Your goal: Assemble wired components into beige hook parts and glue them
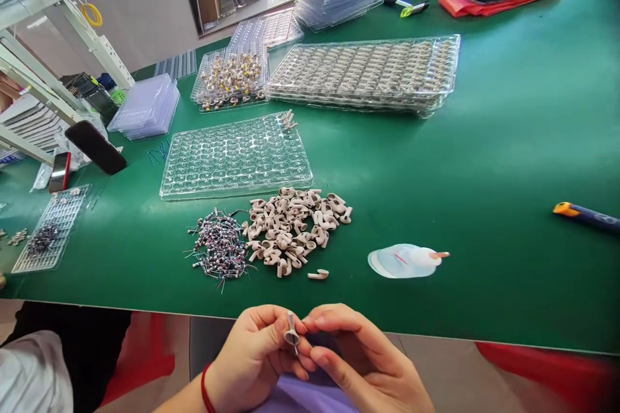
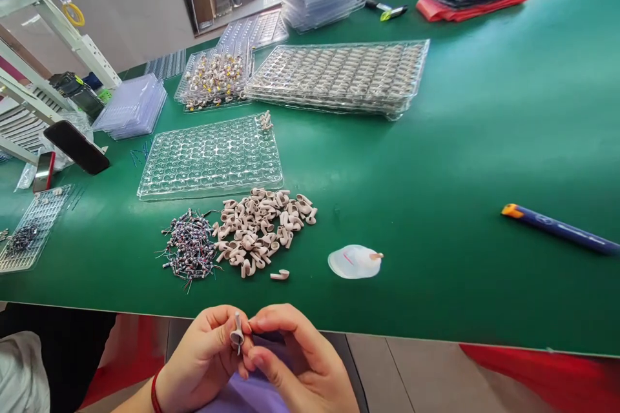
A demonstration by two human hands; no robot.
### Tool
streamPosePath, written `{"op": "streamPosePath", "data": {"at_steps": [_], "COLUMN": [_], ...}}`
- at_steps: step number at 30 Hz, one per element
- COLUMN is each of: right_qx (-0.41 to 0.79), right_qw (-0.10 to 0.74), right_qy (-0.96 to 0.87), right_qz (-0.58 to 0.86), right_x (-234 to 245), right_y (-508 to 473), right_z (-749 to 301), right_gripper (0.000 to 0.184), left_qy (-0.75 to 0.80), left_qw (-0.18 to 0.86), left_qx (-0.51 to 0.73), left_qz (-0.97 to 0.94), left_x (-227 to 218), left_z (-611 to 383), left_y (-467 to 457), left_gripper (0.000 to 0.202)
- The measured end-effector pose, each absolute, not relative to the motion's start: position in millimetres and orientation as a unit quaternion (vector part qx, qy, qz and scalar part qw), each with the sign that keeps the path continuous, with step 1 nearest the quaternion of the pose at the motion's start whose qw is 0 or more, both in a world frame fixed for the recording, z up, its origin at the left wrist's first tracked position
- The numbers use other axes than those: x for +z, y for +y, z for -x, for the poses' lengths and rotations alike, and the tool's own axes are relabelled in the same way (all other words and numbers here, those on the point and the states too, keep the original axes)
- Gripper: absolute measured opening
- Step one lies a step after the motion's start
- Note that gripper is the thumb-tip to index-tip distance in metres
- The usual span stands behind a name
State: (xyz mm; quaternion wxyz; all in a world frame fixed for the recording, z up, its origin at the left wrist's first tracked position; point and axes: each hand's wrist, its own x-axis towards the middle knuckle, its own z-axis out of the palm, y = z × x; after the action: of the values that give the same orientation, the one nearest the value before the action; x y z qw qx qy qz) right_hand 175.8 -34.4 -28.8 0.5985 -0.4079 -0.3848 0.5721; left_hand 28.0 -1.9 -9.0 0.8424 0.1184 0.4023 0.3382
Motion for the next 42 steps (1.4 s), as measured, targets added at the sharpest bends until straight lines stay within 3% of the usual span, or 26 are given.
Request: {"op": "streamPosePath", "data": {"at_steps": [9,18,36,42], "right_qx": [0.547,0.332,0.336,0.300], "right_qw": [0.583,0.552,0.532,0.514], "right_qy": [-0.463,-0.622,-0.647,-0.657], "right_qz": [0.382,0.445,0.430,0.464], "right_x": [-36,-30,-36,-45], "right_y": [-35,-18,-21,-34], "right_z": [-179,-182,-184,-187], "right_gripper": [0.024,0.017,0.012,0.021], "left_qy": [0.407,0.375,0.400,0.394], "left_qw": [0.843,0.867,0.857,0.869], "left_qx": [0.337,0.323,0.321,0.294], "left_qz": [-0.101,-0.052,-0.051,-0.047], "left_x": [-11,-11,-16,-26], "left_z": [-28,-26,-33,-29], "left_y": [-2,-2,-12,-21], "left_gripper": [0.033,0.026,0.034,0.033]}}
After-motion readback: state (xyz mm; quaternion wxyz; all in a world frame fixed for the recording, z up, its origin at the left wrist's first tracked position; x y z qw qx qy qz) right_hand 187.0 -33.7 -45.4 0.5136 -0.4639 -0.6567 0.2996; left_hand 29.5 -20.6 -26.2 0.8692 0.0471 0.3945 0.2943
